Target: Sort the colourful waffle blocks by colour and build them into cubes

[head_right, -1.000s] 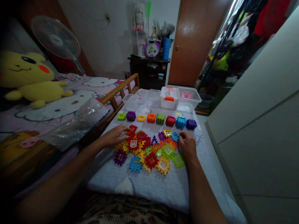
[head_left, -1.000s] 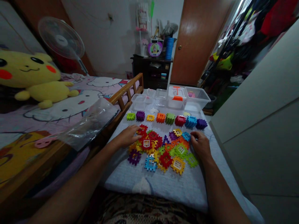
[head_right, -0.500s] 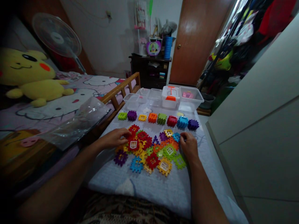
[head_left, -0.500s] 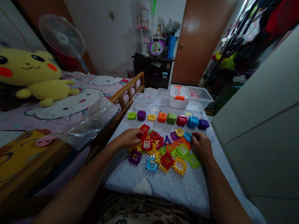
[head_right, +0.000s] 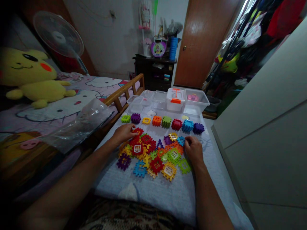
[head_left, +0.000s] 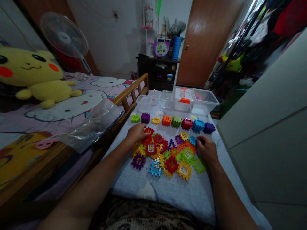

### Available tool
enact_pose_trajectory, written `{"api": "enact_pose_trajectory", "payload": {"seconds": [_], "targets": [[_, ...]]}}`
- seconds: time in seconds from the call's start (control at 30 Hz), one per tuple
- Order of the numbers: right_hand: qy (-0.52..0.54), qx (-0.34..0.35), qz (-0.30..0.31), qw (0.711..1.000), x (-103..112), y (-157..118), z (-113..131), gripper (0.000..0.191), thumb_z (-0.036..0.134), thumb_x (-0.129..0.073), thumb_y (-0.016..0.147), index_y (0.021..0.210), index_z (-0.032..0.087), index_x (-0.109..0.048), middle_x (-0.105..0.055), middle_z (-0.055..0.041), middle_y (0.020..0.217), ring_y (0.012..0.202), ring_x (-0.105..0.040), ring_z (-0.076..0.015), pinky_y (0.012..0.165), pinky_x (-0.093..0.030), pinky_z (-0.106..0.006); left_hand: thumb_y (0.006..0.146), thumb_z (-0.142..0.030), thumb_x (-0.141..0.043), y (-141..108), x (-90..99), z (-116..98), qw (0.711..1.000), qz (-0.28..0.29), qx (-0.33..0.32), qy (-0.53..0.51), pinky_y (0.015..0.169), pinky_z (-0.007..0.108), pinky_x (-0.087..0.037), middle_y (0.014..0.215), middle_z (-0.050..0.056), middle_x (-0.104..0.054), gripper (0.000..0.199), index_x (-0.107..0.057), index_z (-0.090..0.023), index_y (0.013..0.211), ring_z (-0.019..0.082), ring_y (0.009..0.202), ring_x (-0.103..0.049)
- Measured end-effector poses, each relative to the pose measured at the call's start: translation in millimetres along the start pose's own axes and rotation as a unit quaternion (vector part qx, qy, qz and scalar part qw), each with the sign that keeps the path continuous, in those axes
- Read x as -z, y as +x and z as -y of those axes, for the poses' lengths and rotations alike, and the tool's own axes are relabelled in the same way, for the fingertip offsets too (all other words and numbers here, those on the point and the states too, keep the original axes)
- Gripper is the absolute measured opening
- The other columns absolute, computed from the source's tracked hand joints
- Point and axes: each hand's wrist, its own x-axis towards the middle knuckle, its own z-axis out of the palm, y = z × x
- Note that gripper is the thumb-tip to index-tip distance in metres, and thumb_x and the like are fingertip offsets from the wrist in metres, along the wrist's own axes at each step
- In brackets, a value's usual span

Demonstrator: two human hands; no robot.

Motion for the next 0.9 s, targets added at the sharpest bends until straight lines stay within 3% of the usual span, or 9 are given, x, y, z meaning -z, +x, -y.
{"api": "enact_pose_trajectory", "payload": {"seconds": [0.2,0.4,0.6,0.77,0.9], "targets": [[0.001,0.003,0.003,1.000,0,0,0,0.027,0.038,-0.049,0.079,0.082,0.020,-0.068,-0.070,-0.0087,0.084,0.077,-0.062,-0.0228,0.076,-0.049,-0.037,0.070,-0.026,-0.073,12,-2.6,6,0.997,0.029,-0.018,-0.072,0.069,0.034,-0.045,0.091,0.010,-0.071,0.023,-0.068,-0.019,0.091,0.027,0.085,-0.065],[0.003,0.001,0.004,1.000,-1,0,0,0.028,0.038,-0.049,0.078,0.082,0.019,-0.069,-0.070,-0.0097,0.085,0.079,-0.063,-0.0235,0.077,-0.049,-0.037,0.061,-0.017,-0.076,16,-3.8,2,0.992,0.028,0.000,-0.121,0.070,0.031,-0.047,0.094,0.005,-0.068,0.034,-0.062,-0.019,0.092,0.025,0.087,-0.064],[-0.002,0.004,0.000,1.000,0,0,0,0.028,0.038,-0.048,0.079,0.082,0.019,-0.069,-0.070,-0.0094,0.085,0.079,-0.063,-0.0235,0.077,-0.049,-0.037,0.068,-0.012,-0.066,5,6.3,-10,0.986,0.008,0.000,-0.169,0.065,0.028,-0.044,0.086,0.001,-0.065,0.028,-0.056,-0.020,0.093,0.019,0.079,-0.062],[-0.001,0.002,0.001,1.000,0,0,-1,0.028,0.037,-0.048,0.078,0.083,0.019,-0.069,-0.071,-0.0098,0.086,0.080,-0.063,-0.0232,0.077,-0.049,-0.036,0.076,-0.011,-0.059,-14,25.3,-8,0.994,-0.044,-0.036,-0.098,0.071,0.029,-0.046,0.089,0.003,-0.066,0.025,-0.060,-0.021,0.099,0.020,0.081,-0.062],[0.000,0.003,0.004,1.000,0,0,0,0.027,0.037,-0.049,0.078,0.082,0.019,-0.068,-0.070,-0.0093,0.084,0.077,-0.063,-0.0224,0.075,-0.049,-0.036,0.079,-0.012,-0.054,-33,27.2,-5,0.996,-0.019,-0.077,-0.038,0.083,0.033,-0.048,0.103,0.009,-0.067,0.025,-0.064,-0.019,0.100,0.024,0.094,-0.064]]}}
